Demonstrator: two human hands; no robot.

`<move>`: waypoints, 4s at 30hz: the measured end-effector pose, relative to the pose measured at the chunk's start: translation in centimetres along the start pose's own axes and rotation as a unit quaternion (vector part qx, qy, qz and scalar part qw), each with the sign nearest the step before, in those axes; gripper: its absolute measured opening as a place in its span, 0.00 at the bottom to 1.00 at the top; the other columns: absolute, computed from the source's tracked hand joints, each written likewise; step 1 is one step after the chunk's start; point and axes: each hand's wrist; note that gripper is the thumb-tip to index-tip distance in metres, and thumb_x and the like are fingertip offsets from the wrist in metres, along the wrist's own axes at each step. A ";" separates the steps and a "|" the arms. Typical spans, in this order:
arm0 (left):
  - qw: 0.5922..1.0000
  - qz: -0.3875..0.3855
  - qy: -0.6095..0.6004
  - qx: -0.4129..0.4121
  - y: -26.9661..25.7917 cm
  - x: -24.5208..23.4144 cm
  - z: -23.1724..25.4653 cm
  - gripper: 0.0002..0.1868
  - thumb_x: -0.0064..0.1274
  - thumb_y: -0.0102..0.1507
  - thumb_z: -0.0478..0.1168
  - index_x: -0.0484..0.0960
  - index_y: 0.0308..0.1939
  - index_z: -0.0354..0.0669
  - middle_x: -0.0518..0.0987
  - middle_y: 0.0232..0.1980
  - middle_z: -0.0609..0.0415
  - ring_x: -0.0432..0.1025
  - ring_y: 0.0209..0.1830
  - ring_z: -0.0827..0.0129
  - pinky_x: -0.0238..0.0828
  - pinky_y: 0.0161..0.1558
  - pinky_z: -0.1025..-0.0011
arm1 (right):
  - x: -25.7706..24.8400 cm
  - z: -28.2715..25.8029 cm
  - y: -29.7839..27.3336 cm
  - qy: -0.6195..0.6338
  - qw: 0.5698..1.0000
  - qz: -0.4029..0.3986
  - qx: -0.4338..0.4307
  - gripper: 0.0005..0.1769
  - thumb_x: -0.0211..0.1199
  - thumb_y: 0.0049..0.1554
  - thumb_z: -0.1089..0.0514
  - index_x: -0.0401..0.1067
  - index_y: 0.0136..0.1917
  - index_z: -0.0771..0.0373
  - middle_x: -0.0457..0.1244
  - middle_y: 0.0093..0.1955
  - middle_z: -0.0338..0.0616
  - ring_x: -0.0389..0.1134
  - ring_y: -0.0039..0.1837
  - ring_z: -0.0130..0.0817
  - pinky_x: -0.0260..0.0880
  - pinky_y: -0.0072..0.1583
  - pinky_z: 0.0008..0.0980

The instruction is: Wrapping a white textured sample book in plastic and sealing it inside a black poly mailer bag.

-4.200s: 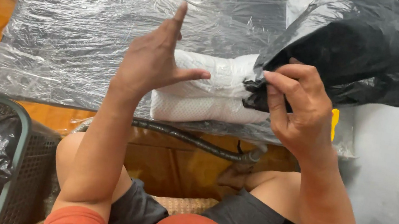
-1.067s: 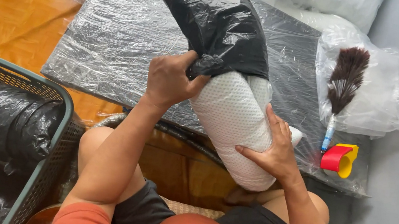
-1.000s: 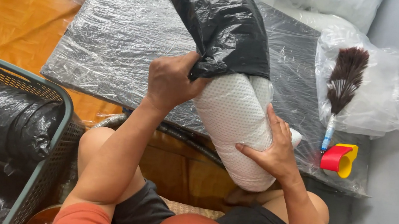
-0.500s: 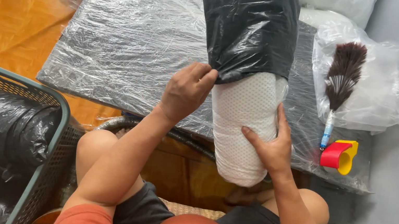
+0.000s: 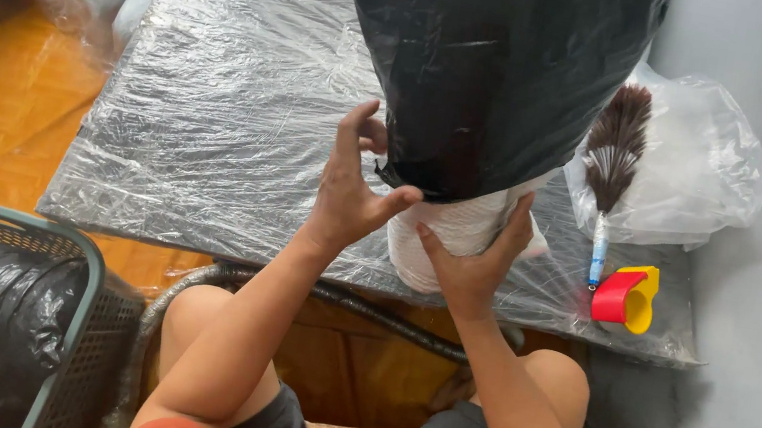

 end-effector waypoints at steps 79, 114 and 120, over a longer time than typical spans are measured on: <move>0.842 -0.180 0.039 -0.507 -3.4 4.8 -10.7 0.58 0.38 0.56 0.85 0.50 0.78 0.55 0.68 0.70 0.31 0.67 0.68 0.37 0.66 0.65 0.44 | -4.2 9.3 7.6 0.035 0.894 -0.338 0.292 0.43 0.69 0.55 0.33 0.64 0.74 0.57 0.64 0.66 0.63 0.64 0.70 0.61 0.67 0.68 0.55; 0.985 0.044 0.070 -0.153 -9.1 5.3 -4.2 0.18 0.53 0.70 0.46 0.79 0.63 0.47 0.63 0.74 0.42 0.53 0.79 0.42 0.49 0.75 0.47 | 2.0 7.0 -1.0 0.175 0.972 0.046 0.150 0.07 0.59 0.62 0.67 0.74 0.53 0.66 0.61 0.53 0.45 0.66 0.57 0.30 0.67 0.61 0.31; 0.983 0.063 0.071 -0.157 -9.8 5.5 -5.6 0.15 0.59 0.67 0.49 0.82 0.55 0.50 0.67 0.69 0.46 0.61 0.73 0.48 0.57 0.71 0.53 | 1.9 7.7 -0.8 0.112 0.987 0.050 0.102 0.20 0.63 0.63 0.64 0.73 0.68 0.55 0.59 0.52 0.35 0.62 0.54 0.25 0.63 0.56 0.25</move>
Point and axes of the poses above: each hand's wrist, its own y-axis towards the middle knuckle, its own x-axis out of the palm, z = x × y
